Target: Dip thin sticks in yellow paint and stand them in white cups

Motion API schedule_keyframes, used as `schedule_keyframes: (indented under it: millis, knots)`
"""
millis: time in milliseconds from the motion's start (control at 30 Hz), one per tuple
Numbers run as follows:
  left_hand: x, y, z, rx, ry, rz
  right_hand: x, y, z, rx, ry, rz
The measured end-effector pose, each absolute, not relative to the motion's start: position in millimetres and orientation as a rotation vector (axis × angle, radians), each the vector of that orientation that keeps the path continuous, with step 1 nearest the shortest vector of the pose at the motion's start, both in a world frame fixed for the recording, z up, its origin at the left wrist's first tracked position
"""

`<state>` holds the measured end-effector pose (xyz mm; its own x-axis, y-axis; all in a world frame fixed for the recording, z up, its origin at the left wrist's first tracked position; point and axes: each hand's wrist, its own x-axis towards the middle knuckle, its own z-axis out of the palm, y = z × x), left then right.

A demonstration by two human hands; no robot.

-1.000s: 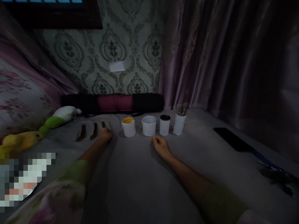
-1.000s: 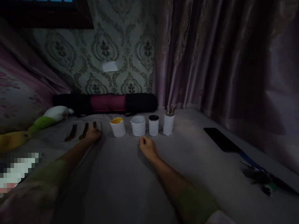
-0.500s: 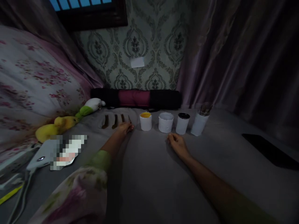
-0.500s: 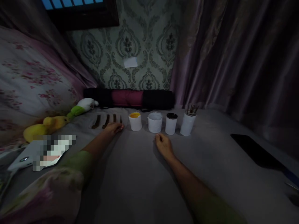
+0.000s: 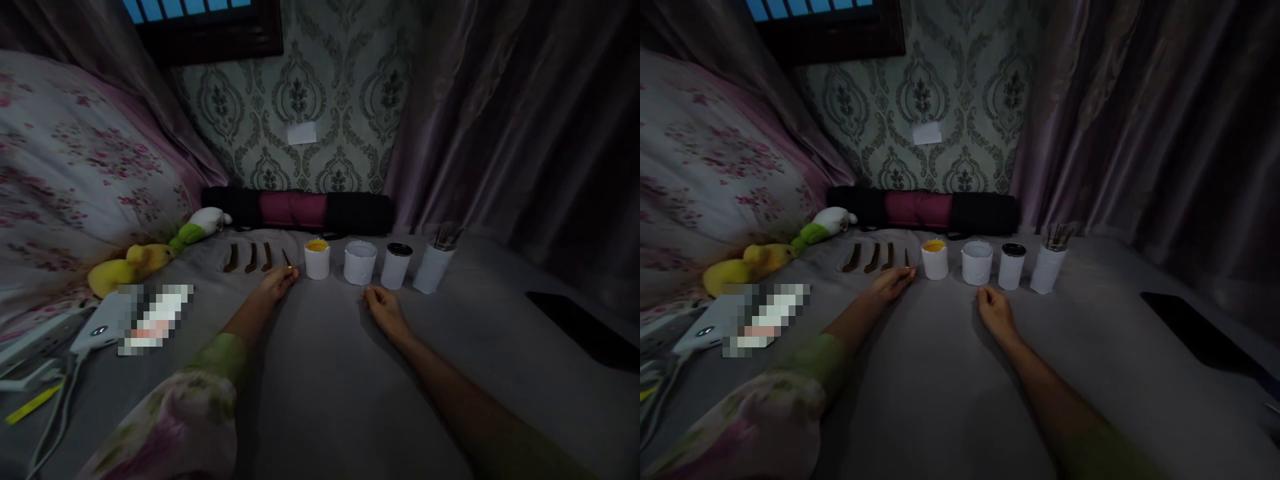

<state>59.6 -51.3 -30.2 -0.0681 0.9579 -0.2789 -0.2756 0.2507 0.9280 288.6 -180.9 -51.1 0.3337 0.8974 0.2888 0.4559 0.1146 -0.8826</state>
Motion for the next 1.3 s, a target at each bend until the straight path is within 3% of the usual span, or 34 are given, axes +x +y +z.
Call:
schedule_keyframes:
  millis: [1300]
  knots:
    - [74.5, -125.1, -38.8, 0.961, 0.929, 1.318, 289.5, -181.1, -52.4, -1.486, -1.336, 0.53]
